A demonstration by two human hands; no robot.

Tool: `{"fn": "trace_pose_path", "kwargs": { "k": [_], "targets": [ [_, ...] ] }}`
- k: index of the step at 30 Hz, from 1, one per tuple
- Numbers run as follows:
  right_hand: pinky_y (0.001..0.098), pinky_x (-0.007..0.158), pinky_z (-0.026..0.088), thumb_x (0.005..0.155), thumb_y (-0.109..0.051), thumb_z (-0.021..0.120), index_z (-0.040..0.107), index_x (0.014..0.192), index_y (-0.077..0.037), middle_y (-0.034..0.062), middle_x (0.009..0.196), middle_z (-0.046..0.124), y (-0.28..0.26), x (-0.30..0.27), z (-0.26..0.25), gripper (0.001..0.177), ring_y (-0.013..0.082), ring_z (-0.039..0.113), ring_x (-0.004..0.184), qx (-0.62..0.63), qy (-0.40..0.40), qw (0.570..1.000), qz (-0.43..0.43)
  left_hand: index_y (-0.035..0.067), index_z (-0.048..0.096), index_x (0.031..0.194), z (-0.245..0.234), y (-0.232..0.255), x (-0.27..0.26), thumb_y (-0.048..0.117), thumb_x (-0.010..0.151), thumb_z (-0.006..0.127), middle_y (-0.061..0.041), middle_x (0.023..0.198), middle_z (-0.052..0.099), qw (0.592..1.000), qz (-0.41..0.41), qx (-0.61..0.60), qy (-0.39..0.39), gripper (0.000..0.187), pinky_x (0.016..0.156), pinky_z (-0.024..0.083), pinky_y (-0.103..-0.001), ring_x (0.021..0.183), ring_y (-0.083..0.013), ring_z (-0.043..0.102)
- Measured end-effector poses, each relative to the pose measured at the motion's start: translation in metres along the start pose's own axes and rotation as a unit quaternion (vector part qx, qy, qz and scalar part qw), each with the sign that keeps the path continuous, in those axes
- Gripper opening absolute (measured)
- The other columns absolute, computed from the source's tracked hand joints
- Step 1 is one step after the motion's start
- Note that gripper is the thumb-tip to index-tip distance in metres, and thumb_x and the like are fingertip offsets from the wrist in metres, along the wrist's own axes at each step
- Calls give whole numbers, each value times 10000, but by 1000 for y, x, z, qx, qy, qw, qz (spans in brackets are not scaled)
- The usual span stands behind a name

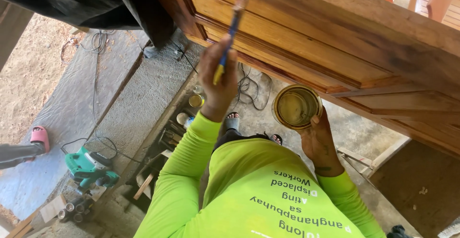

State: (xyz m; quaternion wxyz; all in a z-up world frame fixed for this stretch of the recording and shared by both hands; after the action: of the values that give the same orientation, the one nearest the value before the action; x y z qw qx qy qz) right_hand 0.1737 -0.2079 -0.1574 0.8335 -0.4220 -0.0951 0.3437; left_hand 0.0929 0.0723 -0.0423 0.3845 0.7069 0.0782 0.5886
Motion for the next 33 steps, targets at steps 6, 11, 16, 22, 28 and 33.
{"fn": "trace_pose_path", "kwargs": {
  "k": [6, 11, 16, 22, 28, 33],
  "targets": [
    [506, 1176, 449, 1005, -353, 671, 416, 1547, -89, 96, 1528, 516, -3, 0, 11, 655, 268, 512, 1415, -8, -7, 1000, -6, 73, 658, 1296, 15, 41, -5, 105, 1030, 714, -90, 1237, 731, 990, -7, -43, -134, 273, 977, 567, -349, 1141, -220, 694],
    [510, 1153, 463, 981, -393, 687, 416, 1542, -90, 95, 1516, 522, 1, 2, 17, 692, 266, 523, 1398, -8, -6, 1000, 3, 53, 668, 1285, 18, 38, 2, 100, 1024, 727, -96, 1237, 738, 987, -24, -44, -150, 272, 974, 574, -334, 1145, -235, 712],
    [489, 1157, 471, 967, -419, 703, 416, 1537, -96, 90, 1519, 519, 4, 4, 24, 716, 251, 528, 1399, -14, -1, 1000, 8, 78, 677, 1278, 11, 3, 5, 121, 1021, 727, -74, 1232, 741, 988, -30, -68, -132, 266, 972, 600, -311, 1131, -197, 719],
    [483, 1131, 494, 968, -415, 693, 435, 1531, -91, 110, 1501, 534, 7, 4, 28, 699, 263, 548, 1372, -10, 15, 1000, 20, 100, 704, 1276, -43, -55, 17, 107, 1076, 691, -59, 1272, 727, 993, -71, -90, -23, 201, 935, 613, -306, 1153, -161, 706],
    [472, 1144, 472, 973, -401, 686, 402, 1527, -98, 86, 1507, 513, 15, 2, 20, 692, 245, 529, 1386, 4, 33, 999, 9, 0, 679, 1240, -90, -50, 71, 166, 1081, 669, -117, 1205, 722, 991, -101, -31, 78, 230, 909, 632, -314, 1035, -179, 730],
    [444, 1144, 466, 995, -400, 686, 404, 1537, -65, 88, 1501, 527, 23, 2, 14, 697, 235, 534, 1370, 8, 17, 1000, -4, -38, 682, 1147, -43, 6, 119, 157, 1080, 667, -116, 1008, 748, 985, -116, -125, -21, 207, 733, 673, -297, 842, -158, 776]
  ]
}}
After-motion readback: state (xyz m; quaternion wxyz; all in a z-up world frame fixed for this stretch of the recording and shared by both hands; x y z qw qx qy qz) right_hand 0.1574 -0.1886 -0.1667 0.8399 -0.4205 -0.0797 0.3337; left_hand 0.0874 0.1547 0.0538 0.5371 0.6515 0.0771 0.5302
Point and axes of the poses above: each hand's wrist, its own x-axis towards the middle knuckle, its own z-axis out of the palm, y = z × x, the point moved 6 cm from there along x, towards the middle knuckle
